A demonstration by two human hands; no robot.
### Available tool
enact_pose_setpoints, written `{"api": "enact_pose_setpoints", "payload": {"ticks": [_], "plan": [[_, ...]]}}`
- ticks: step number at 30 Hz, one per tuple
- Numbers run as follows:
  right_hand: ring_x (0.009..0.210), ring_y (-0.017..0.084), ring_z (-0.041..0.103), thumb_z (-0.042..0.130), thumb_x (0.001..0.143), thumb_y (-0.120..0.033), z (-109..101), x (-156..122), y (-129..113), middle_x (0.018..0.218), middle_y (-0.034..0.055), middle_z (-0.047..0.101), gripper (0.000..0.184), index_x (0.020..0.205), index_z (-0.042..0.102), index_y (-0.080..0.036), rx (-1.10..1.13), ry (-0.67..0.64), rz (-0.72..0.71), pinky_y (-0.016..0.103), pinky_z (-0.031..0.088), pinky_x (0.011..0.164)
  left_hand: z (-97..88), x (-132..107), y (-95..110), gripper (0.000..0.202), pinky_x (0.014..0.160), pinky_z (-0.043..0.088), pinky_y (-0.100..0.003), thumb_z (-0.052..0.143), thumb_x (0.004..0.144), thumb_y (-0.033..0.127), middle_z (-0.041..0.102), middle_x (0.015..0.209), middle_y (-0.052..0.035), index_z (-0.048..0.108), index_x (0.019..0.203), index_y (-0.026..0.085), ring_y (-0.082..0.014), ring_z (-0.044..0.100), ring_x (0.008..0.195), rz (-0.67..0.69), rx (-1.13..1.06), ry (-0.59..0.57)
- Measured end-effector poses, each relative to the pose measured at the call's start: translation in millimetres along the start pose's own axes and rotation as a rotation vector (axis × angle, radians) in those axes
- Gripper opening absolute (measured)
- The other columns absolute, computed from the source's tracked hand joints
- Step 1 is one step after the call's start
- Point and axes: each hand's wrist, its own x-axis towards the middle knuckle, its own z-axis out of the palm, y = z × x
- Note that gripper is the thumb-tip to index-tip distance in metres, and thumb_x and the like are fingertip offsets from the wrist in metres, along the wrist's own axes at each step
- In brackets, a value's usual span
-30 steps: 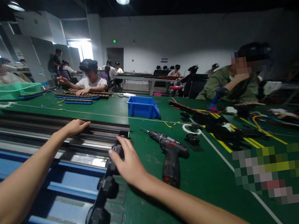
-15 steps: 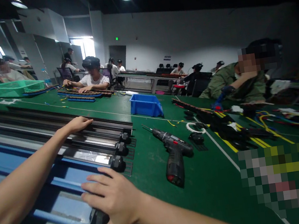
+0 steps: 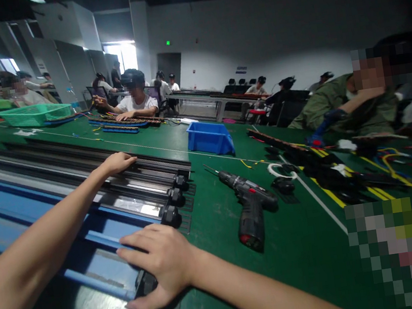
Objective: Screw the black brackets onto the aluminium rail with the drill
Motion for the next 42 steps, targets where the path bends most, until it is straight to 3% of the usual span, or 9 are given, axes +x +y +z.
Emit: {"api": "enact_pose_setpoints", "payload": {"ticks": [9,20,28,30,34,37,42], "plan": [[0.107,0.023,0.063,0.046,0.078,-0.071,12,6,3,0.128,0.0116,0.062,0.075,0.126,0.055,-0.014,0.003,0.025,-0.007,0.036,0.049,0.091,-0.4,-2,2,0.066,0.068,0.041,-0.029,0.031,0.085,0.068,0.073,0.085,-0.0100,0.075,0.096,0.019,-0.0293,0.066,0.084,-0.015,0.014,0.000],[0.103,0.022,0.064,0.043,0.079,-0.075,20,16,3,0.126,0.0105,0.064,0.075,0.123,0.057,-0.016,-0.013,0.022,0.020,0.033,0.049,0.084,-0.4,-4,2,0.069,0.067,0.040,-0.029,0.033,0.083,0.072,0.073,0.082,-0.0096,0.076,0.099,0.020,-0.0299,0.066,0.083,-0.041,0.006,0.015],[0.115,0.021,0.058,0.049,0.084,-0.070,-7,15,10,0.128,0.0129,0.062,0.069,0.122,0.057,-0.013,0.019,0.005,-0.061,0.033,0.043,0.099,-0.3,-5,-2,0.075,0.062,0.039,-0.027,0.029,0.083,0.076,0.072,0.079,-0.0086,0.076,0.097,0.020,-0.0267,0.066,0.079,-0.026,-0.005,0.011],[0.118,0.021,0.057,0.051,0.087,-0.065,-19,12,22,0.127,0.0137,0.062,0.063,0.122,0.058,-0.013,0.001,0.047,-0.016,0.036,0.041,0.102,0.4,-4,-2,0.075,0.061,0.038,-0.027,0.028,0.083,0.077,0.072,0.079,-0.0083,0.075,0.098,0.020,-0.0265,0.066,0.080,-0.015,-0.009,0.007],[0.125,0.024,0.050,0.052,0.092,-0.053,-36,0,53,0.132,0.0140,0.059,0.052,0.129,0.055,-0.016,-0.091,0.147,0.259,0.045,0.035,0.109,1.2,-3,-2,0.075,0.061,0.039,-0.027,0.029,0.083,0.076,0.073,0.081,-0.0094,0.076,0.099,0.020,-0.0277,0.066,0.082,-0.024,-0.001,0.013],[0.130,0.024,0.046,0.050,0.095,-0.049,-34,-8,68,0.138,0.0135,0.054,0.051,0.135,0.052,-0.017,-0.101,0.107,0.376,0.046,0.029,0.112,1.2,-2,-2,0.074,0.063,0.040,-0.027,0.029,0.083,0.075,0.073,0.085,-0.0100,0.076,0.099,0.021,-0.0282,0.067,0.085,-0.025,0.005,0.009],[0.130,0.018,0.047,0.044,0.100,-0.040,-18,-11,72,0.138,0.0090,0.056,0.040,0.133,0.054,-0.020,-0.010,0.059,0.439,0.042,0.026,0.113,1.2,-2,-1,0.073,0.066,0.041,-0.027,0.028,0.084,0.074,0.073,0.083,-0.0097,0.076,0.098,0.021,-0.0281,0.067,0.086,-0.016,0.022,-0.002]]}}
